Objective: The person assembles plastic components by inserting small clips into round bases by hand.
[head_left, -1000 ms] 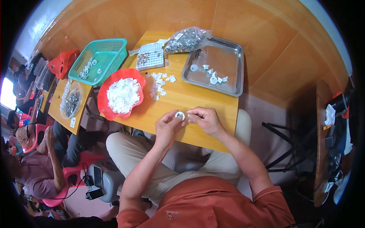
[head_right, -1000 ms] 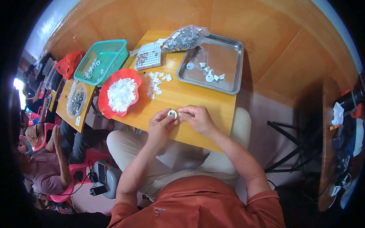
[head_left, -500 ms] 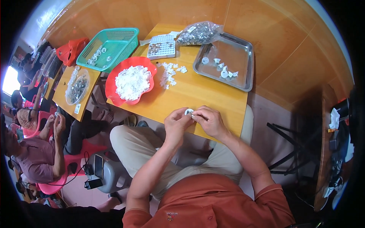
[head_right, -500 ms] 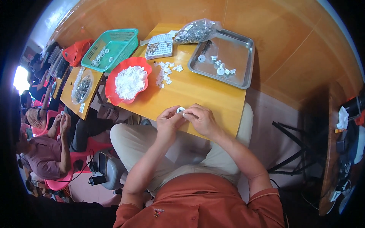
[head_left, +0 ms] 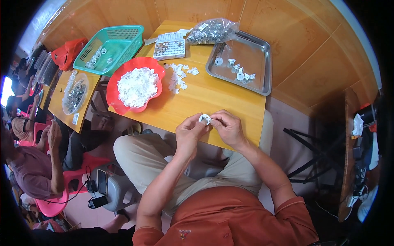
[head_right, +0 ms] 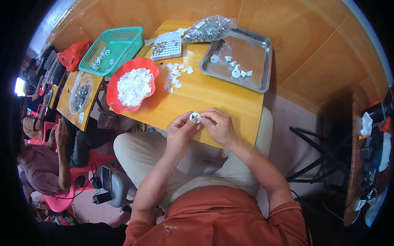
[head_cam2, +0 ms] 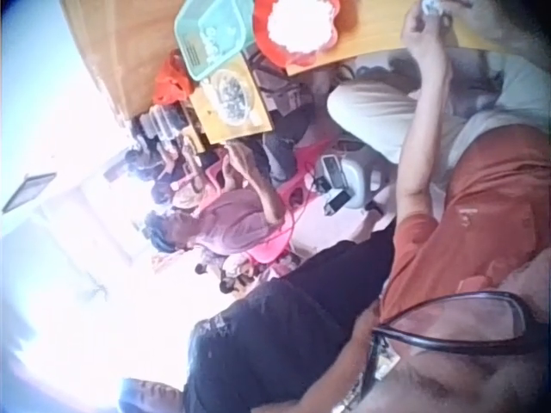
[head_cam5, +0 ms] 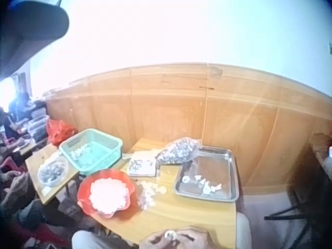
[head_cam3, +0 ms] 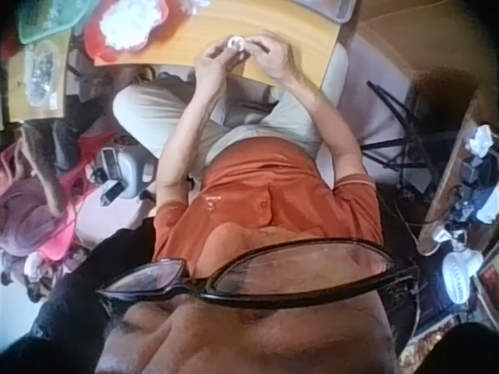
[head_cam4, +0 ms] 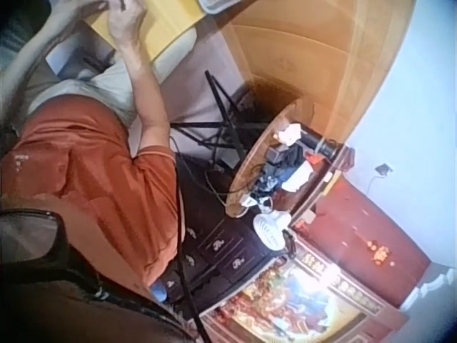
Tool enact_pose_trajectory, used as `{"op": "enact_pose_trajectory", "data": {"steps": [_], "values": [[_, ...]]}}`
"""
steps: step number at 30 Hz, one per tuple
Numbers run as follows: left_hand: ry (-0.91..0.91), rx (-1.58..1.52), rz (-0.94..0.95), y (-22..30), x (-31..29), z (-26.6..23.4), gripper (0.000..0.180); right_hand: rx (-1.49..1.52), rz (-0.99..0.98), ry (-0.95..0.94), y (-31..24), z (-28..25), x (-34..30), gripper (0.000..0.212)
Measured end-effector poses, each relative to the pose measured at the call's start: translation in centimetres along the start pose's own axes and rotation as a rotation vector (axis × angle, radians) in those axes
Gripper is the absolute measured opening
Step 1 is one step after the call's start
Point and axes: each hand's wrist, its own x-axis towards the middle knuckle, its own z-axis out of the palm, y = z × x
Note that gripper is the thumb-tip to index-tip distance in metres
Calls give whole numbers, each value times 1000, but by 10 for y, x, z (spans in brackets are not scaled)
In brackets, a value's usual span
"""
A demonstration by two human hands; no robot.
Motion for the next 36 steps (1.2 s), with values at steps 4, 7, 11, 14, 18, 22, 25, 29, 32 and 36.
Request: {"op": "enact_pose_trajectory", "data": {"steps": [4,7,11,14,18,22,25,29,32,36], "values": [[6,-2,-9,1,-1,1,26,-5,-15,12,0,0,1,10],[7,-9,-12,1,-1,0,27,-14,-18,3,-2,1,1,9],[-9,-26,-29,1,1,-1,27,18,-35,12,2,3,1,9],[-26,-26,-43,2,1,-3,27,15,-19,4,1,2,1,9],[-27,-23,-50,4,1,-2,27,-19,-20,3,-4,2,2,9],[-44,-29,-24,0,2,-4,27,-84,-152,18,-3,3,4,8],[-49,-14,-8,-2,2,-5,27,-140,-196,14,-4,3,4,9],[-37,18,5,0,0,-1,26,-254,-208,-49,-14,-3,9,10],[-20,73,22,-3,1,-2,25,-231,-202,-111,-16,-6,13,10],[-28,64,33,-2,1,-1,26,-258,-217,-156,-16,-11,14,10]]}}
